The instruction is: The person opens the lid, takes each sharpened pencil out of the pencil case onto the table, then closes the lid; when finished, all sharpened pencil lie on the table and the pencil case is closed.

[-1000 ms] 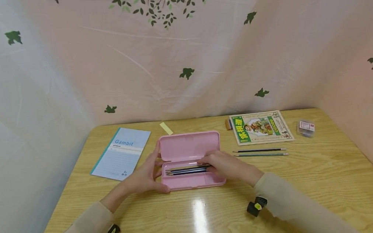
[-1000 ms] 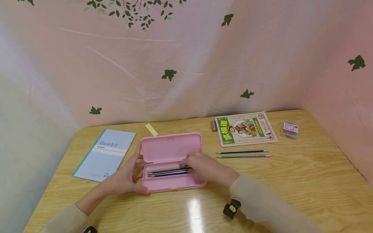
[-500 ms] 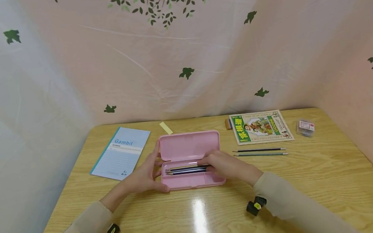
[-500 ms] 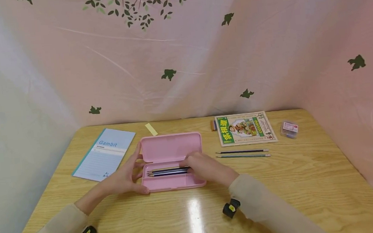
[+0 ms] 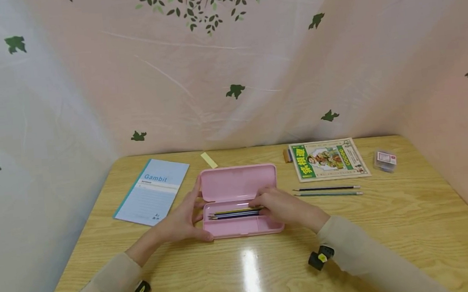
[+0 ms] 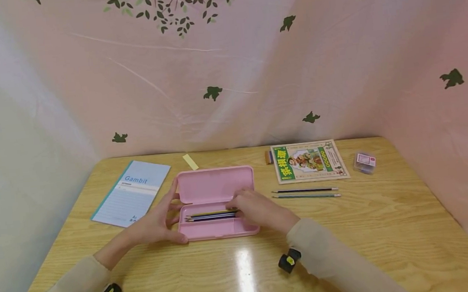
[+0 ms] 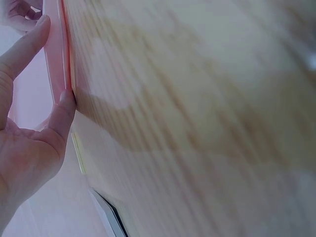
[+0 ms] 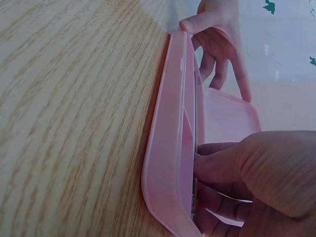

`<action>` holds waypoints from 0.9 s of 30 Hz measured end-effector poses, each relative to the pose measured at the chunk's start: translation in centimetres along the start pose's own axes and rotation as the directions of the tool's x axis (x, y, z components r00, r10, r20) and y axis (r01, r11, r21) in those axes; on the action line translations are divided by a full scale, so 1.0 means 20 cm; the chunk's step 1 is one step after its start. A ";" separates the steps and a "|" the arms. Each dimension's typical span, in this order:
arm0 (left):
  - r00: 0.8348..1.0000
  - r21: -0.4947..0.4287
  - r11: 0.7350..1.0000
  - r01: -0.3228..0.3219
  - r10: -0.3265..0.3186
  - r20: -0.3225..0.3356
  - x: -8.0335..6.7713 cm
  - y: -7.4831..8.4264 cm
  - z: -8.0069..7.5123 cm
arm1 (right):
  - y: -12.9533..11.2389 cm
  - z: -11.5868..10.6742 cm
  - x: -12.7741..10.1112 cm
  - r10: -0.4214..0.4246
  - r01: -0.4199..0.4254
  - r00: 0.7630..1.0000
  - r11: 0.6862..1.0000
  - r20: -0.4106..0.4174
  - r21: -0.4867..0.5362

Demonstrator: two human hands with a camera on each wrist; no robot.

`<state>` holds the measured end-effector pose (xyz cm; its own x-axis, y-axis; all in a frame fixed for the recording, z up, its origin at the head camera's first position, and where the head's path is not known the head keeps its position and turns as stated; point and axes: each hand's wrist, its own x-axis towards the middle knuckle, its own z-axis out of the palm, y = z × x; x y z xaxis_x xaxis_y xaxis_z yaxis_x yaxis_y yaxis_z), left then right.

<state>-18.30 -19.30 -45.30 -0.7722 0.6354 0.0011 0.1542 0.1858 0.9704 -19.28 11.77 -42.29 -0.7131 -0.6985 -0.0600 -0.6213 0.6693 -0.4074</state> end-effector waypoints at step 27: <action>1.000 0.045 0.999 0.018 -0.018 -0.011 0.00 0.00 0.00 | 0.01 0.00 0.01 -0.019 0.019 1.000 1.000 -0.014 -0.015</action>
<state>-18.26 -19.39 -45.28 -0.7815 0.6237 -0.0135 0.1680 0.2312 0.9583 -19.56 11.67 -42.31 -0.7058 -0.7074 -0.0395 -0.6394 0.6600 -0.3945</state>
